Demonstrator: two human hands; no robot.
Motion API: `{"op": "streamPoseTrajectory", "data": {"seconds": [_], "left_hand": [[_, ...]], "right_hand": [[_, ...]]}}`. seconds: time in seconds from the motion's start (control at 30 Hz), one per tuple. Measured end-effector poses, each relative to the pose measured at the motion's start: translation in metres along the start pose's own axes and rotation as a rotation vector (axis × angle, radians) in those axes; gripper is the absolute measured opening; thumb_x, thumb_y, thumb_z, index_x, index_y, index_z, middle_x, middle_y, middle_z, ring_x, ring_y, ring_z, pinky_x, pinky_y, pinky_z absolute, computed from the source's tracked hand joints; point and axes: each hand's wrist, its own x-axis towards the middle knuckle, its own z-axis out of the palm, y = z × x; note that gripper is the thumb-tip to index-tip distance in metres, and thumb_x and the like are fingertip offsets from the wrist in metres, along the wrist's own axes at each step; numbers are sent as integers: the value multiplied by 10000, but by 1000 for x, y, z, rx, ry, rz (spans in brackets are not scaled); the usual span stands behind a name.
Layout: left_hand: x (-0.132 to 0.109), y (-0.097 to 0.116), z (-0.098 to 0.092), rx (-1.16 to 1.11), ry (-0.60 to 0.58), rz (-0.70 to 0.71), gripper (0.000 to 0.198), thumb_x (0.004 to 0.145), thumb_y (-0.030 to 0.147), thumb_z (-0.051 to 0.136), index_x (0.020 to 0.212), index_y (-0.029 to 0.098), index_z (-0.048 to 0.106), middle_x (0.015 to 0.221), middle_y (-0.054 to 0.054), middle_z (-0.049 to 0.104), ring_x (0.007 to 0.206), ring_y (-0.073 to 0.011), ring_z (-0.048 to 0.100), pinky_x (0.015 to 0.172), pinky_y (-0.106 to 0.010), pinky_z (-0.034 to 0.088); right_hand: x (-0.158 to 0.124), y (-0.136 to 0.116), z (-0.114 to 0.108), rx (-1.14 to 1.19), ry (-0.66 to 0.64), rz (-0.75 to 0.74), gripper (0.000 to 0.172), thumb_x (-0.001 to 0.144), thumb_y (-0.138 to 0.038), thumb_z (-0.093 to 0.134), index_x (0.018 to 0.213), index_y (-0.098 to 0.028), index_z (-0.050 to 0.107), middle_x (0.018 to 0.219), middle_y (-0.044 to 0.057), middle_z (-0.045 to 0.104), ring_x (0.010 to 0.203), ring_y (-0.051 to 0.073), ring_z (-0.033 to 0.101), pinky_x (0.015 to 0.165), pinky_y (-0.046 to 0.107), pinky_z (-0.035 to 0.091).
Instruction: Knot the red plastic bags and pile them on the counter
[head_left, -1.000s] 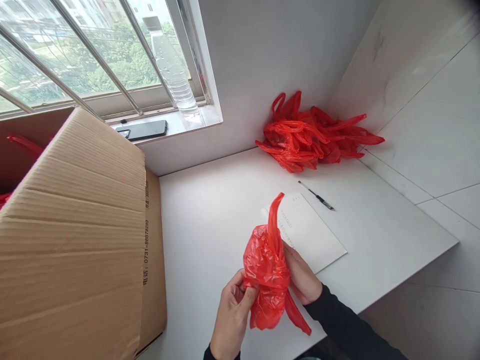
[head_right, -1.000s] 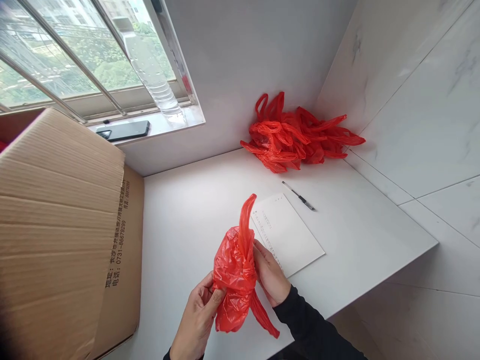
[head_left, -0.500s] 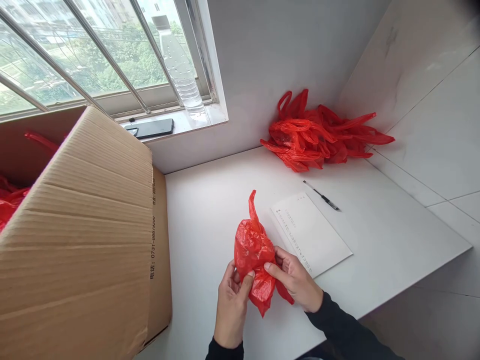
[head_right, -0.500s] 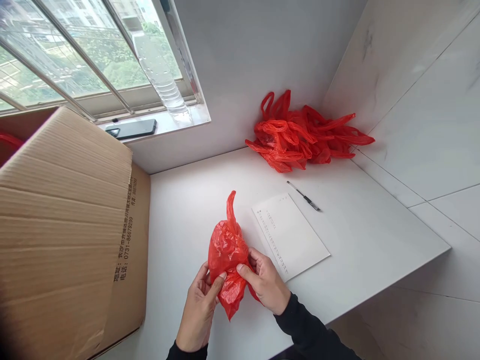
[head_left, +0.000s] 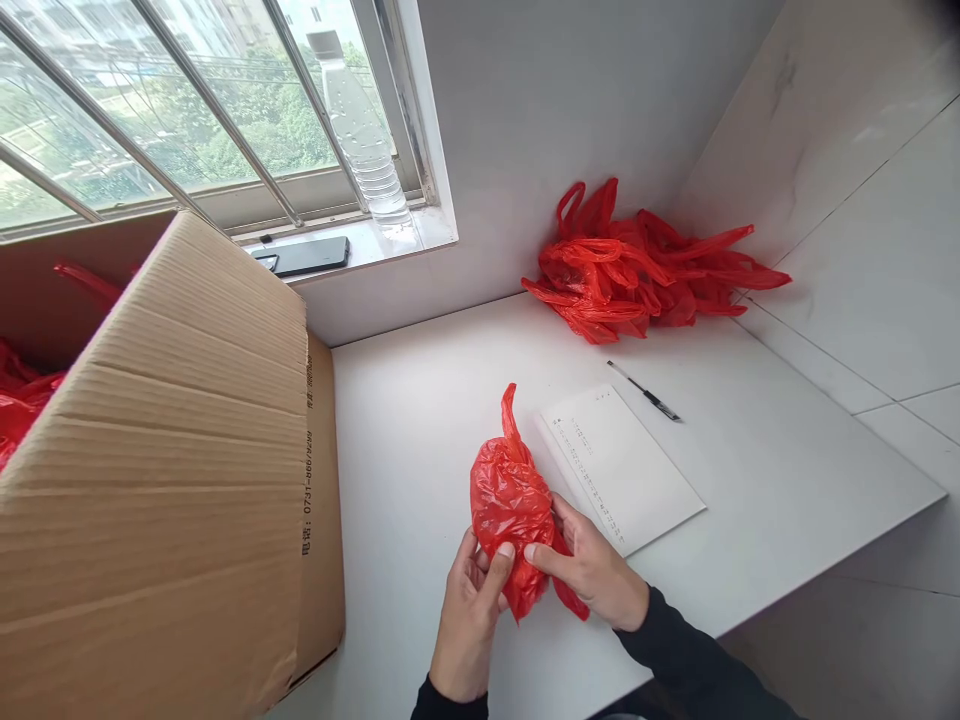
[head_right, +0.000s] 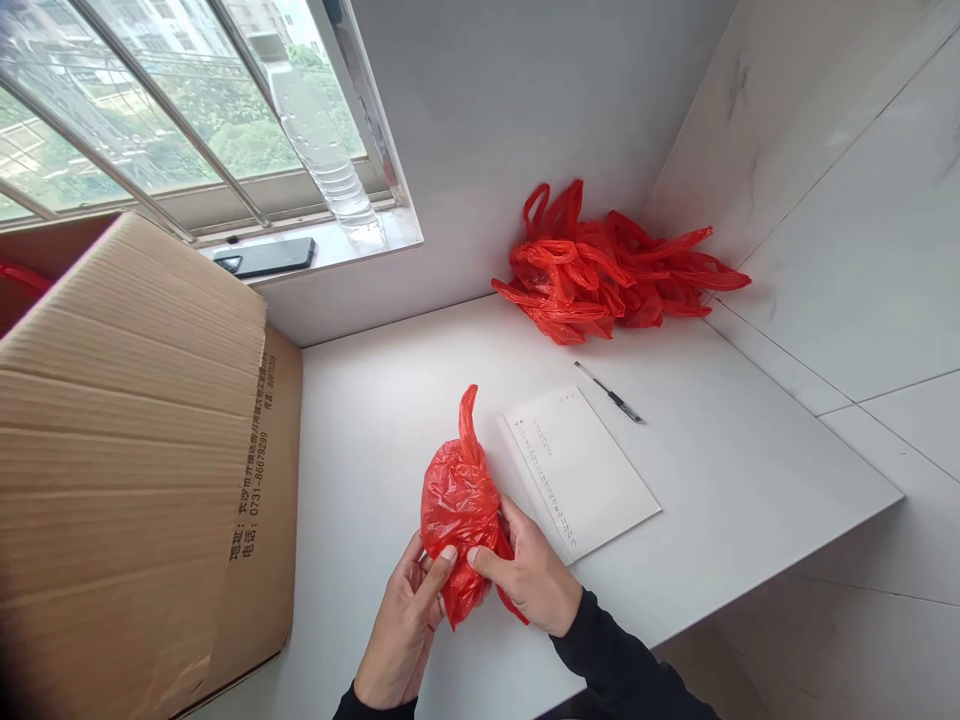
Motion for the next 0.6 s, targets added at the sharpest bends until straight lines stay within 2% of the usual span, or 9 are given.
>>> {"op": "streamPoseTrajectory", "data": {"seconds": [0.1,0.23,0.27,0.33,0.4,0.47,0.53,0.6], "left_hand": [[-2,-1,0,32,-65,24,540,769,375,767,1251,220,580,1244,-140,670,1109,-314,642,904,-425,544],[1,-5,-2,16,-24,57,531,752,352,791,1216,213,573,1196,-134,692,1073,-295,663,882,-390,552],[3,-6,-3,5,-11,45,523,761,362,783,1213,214,566,1173,-127,701,1038,-287,678,847,-381,564],[4,-6,-5,5,-8,-7,518,773,395,767,1209,215,554,1100,-114,722,912,-273,715,751,-373,587],[4,-6,-6,30,-30,-75,518,788,447,740,1204,209,544,1013,-105,735,778,-253,726,667,-371,592],[3,-6,-4,54,-53,-94,506,809,475,708,1203,209,535,1007,-102,725,734,-232,717,641,-363,588],[0,-6,-2,74,-69,-43,508,808,460,713,1215,223,521,1087,-106,693,769,-217,701,647,-350,584],[-3,-6,1,99,-85,8,562,781,436,747,1244,241,495,1145,-109,657,800,-215,679,634,-342,580]], "right_hand": [[1,-2,-1,-23,40,-1,399,901,-258,627,1289,-254,531,1180,57,667,1063,243,626,945,423,501],[0,-7,-2,-47,-26,5,472,884,-273,657,1324,-265,490,1243,54,634,1086,227,618,970,400,497],[-1,-6,-2,-46,-49,15,509,870,-278,676,1336,-266,474,1238,54,634,1042,218,636,936,388,517],[-2,-3,-2,-36,-71,55,547,846,-289,703,1334,-256,457,1174,57,658,864,194,680,768,350,565],[-2,1,-2,-27,-58,94,507,844,-302,701,1290,-234,469,1074,54,687,677,165,674,593,307,547],[-2,0,-1,-23,-24,95,438,853,-321,685,1231,-216,489,1023,53,697,614,155,658,527,286,527],[-1,-6,0,-33,13,73,378,872,-339,655,1195,-209,507,1043,65,696,658,165,664,556,295,546],[-1,-15,2,-48,22,56,345,883,-344,638,1178,-202,532,1092,78,693,777,193,684,680,334,580]]}}
